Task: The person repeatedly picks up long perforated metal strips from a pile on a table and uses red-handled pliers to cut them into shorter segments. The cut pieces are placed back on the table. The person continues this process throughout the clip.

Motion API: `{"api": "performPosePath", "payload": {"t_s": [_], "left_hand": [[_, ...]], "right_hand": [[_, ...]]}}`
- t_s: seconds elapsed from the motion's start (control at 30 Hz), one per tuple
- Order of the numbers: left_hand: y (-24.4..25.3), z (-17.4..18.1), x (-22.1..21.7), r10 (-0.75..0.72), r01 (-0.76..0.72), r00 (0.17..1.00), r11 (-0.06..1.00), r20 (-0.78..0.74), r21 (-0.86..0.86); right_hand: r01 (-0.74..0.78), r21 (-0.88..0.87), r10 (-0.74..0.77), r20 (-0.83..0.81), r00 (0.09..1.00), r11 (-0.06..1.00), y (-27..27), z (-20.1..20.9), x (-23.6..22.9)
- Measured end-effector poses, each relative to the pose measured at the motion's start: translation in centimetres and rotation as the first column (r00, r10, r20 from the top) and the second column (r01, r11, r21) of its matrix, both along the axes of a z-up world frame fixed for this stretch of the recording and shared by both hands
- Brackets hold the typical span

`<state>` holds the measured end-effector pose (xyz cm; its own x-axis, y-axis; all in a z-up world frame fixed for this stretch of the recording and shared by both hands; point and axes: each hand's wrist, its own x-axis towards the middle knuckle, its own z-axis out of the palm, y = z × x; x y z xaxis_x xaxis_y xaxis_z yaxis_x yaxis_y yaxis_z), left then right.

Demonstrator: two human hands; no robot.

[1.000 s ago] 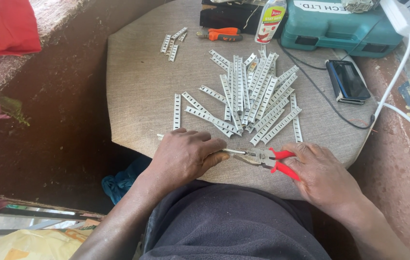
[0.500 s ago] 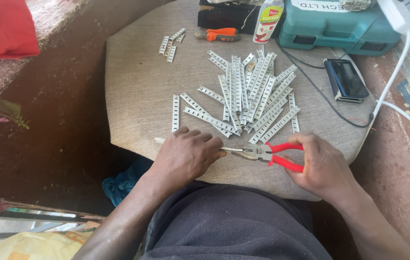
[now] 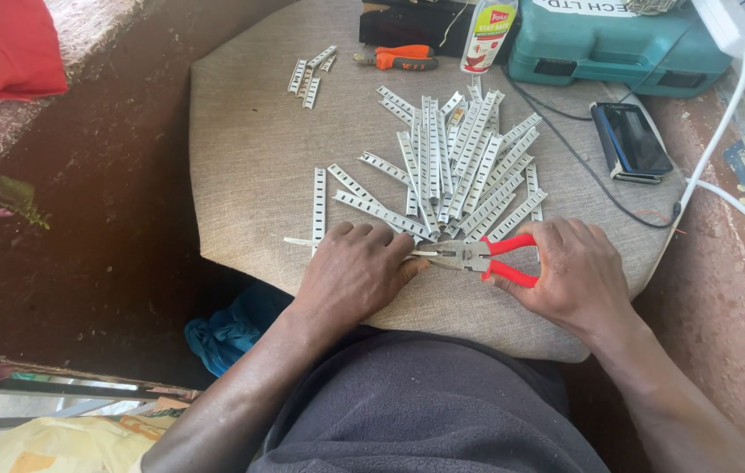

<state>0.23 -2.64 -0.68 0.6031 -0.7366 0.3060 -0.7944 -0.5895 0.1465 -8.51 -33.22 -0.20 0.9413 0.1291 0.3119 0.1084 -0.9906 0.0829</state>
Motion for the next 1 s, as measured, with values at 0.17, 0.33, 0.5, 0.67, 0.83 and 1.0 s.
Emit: {"api": "performPosePath", "payload": {"t_s": [0.17,0.33,0.5,0.67,0.83,1.0], "left_hand": [[-0.1,-0.9,0.0,-0.023,0.024,0.998,0.999,0.055,-0.023],[-0.2,-1.0,-0.6,0.024,-0.02,0.999,0.995,0.04,-0.094],[0.0,-1.3,-1.2,0.053,-0.05,0.998,0.994,0.034,-0.098],[0.1,-1.5,-0.8,0.051,-0.046,0.998,0.992,0.036,-0.118],[0.1,-0.1,-1.3,0.063,-0.061,0.998,0.995,0.024,-0.074],[1.8,1.6,-1.7,0.041,-0.041,0.998,0.999,0.04,-0.021]], "right_hand": [[-0.033,0.021,0.032,0.028,0.999,0.999,0.5,-0.3,0.4],[-0.03,0.055,0.03,0.012,0.999,0.998,0.9,-0.1,0.2],[-0.026,0.034,0.027,-0.035,0.999,0.999,1.1,0.0,-0.2],[-0.006,0.014,0.007,-0.061,0.998,1.0,1.1,-0.1,-0.1],[-0.041,0.033,0.037,0.091,0.995,0.999,-0.1,-2.6,-0.1],[-0.191,-0.069,0.203,0.328,0.922,0.979,0.2,-3.9,-0.1]]}}
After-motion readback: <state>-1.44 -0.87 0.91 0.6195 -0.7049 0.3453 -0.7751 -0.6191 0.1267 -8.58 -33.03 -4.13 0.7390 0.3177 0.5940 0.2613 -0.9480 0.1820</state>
